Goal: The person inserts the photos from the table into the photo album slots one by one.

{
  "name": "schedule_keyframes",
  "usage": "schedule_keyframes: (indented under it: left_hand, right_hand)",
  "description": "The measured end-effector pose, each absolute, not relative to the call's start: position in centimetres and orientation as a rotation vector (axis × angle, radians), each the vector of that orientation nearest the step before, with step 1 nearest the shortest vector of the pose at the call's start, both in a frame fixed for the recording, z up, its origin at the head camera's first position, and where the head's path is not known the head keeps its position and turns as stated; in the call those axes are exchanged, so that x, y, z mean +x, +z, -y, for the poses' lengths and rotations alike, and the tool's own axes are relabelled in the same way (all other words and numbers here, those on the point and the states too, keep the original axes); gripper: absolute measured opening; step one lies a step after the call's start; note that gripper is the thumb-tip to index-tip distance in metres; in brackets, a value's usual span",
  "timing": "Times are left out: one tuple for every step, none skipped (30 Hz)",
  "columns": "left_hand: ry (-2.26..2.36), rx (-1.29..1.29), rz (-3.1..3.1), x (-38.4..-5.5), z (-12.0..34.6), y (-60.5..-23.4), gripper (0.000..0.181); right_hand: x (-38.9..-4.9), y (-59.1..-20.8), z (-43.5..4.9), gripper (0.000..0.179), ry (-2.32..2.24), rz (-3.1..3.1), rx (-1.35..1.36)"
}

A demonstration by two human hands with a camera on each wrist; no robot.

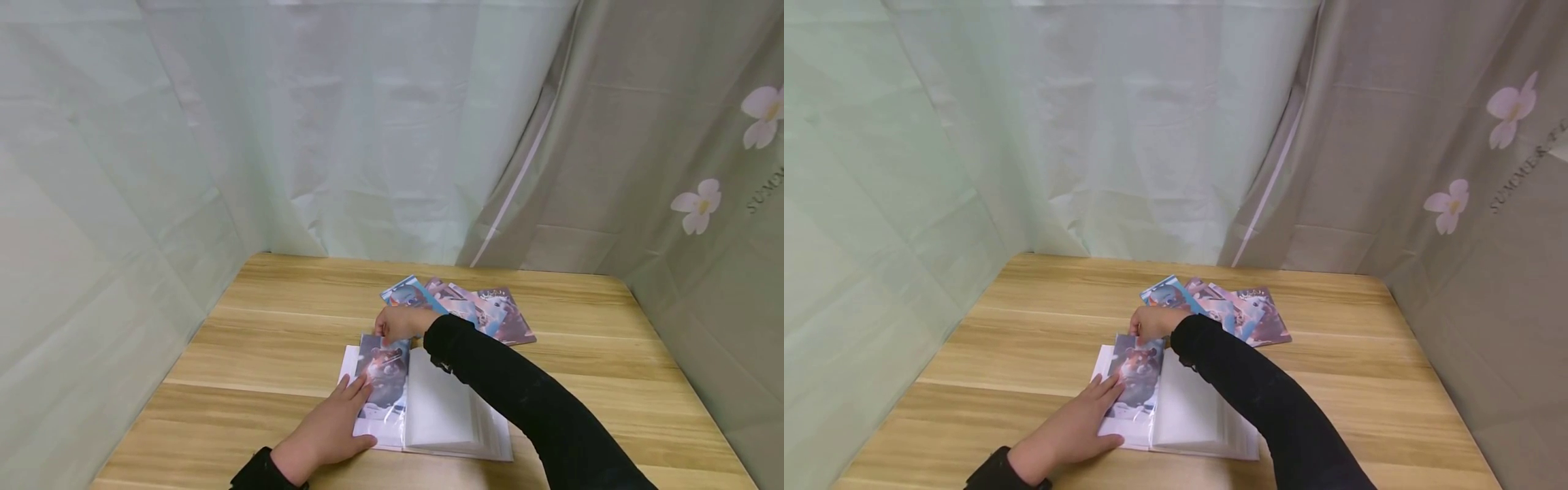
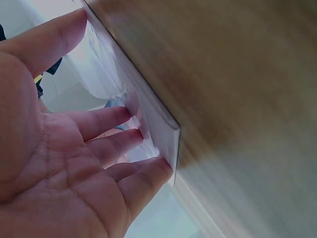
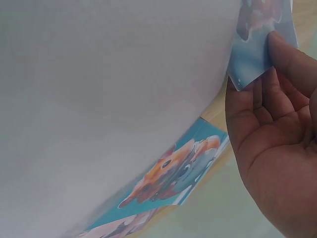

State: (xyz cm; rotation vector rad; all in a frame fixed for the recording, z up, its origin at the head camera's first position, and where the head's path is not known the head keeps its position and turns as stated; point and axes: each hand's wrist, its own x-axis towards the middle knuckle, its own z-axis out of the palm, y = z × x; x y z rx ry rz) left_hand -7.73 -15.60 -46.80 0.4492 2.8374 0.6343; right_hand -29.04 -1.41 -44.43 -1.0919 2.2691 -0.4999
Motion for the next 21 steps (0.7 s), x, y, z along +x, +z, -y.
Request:
schedule_keyframes:
  left_hand:
    - [0.636,0.449,-2.840,-7.72,15.60,-46.82,0.085]
    - [0.638,0.452,-2.845,-7.70,15.60,-46.86,0.085]
    - [0.640,0.452,-2.848,-7.65,15.58,-46.88,0.085]
    - [0.641,0.455,-2.852,-7.61,15.58,-46.89,0.085]
    - [0.642,0.456,-2.855,-7.58,15.57,-46.89,0.085]
    - [0.641,0.458,-2.858,-7.54,15.55,-46.89,0.085]
    - [0.641,0.457,-2.860,-7.53,15.56,-46.86,0.085]
    - [0.643,0.457,-2.862,-7.53,15.57,-46.85,0.085]
    - [0.645,0.456,-2.861,-7.52,15.57,-46.82,0.085]
    - [0.646,0.457,-2.863,-7.54,15.58,-46.82,0.085]
    - [0.644,0.455,-2.863,-7.55,15.58,-46.81,0.085]
    - [0.643,0.454,-2.863,-7.57,15.58,-46.81,0.085]
    - [0.643,0.454,-2.862,-7.58,15.58,-46.84,0.085]
    - [0.644,0.452,-2.860,-7.60,15.59,-46.89,0.085]
    - [0.641,0.449,-2.859,-7.62,15.59,-46.94,0.085]
    - [0.639,0.448,-2.857,-7.62,15.57,-46.96,0.085]
    - [0.637,0.448,-2.856,-7.63,15.57,-46.98,0.085]
    - [0.637,0.448,-2.854,-7.65,15.59,-47.04,0.085]
    - [0.638,0.449,-2.855,-7.67,15.60,-47.07,0.084]
    - [0.638,0.451,-2.857,-7.69,15.62,-47.08,0.084]
    - [0.637,0.454,-2.860,-7.69,15.62,-47.07,0.084]
  right_hand:
    - [-28.96,-44.42,1.41,0.008,-0.498,-2.268,-1.092]
    - [-28.92,-44.48,1.44,0.008,-0.485,-2.270,-1.105]
    - [-28.88,-44.54,1.48,0.008,-0.475,-2.270,-1.117]
    - [-28.84,-44.61,1.53,0.008,-0.462,-2.270,-1.130]
    - [-28.80,-44.67,1.59,0.008,-0.449,-2.273,-1.142]
    - [-28.77,-44.74,1.65,0.008,-0.443,-2.273,-1.155]
    - [-28.75,-44.82,1.72,0.009,-0.438,-2.274,-1.162]
    - [-28.73,-44.87,1.80,0.009,-0.433,-2.274,-1.169]
    - [-28.68,-44.86,1.86,0.009,-0.436,-2.273,-1.165]
    - [-28.65,-44.85,1.90,0.009,-0.438,-2.274,-1.159]
    - [-28.63,-44.85,1.93,0.010,-0.441,-2.274,-1.152]
    - [-28.64,-44.84,1.96,0.009,-0.444,-2.273,-1.146]
    - [-28.65,-44.84,1.96,0.009,-0.444,-2.272,-1.140]
    - [-28.68,-44.83,1.96,0.009,-0.440,-2.271,-1.137]
    - [-28.71,-44.81,1.94,0.009,-0.438,-2.270,-1.134]
    - [-28.74,-44.80,1.92,0.009,-0.435,-2.269,-1.134]
    - [-28.77,-44.77,1.89,0.008,-0.433,-2.268,-1.132]
    - [-28.79,-44.73,1.85,0.008,-0.433,-2.270,-1.131]
    - [-28.80,-44.68,1.79,0.008,-0.438,-2.273,-1.129]
    - [-28.81,-44.61,1.73,0.009,-0.438,-2.278,-1.125]
    - [-28.81,-44.55,1.66,0.009,-0.448,-2.283,-1.117]
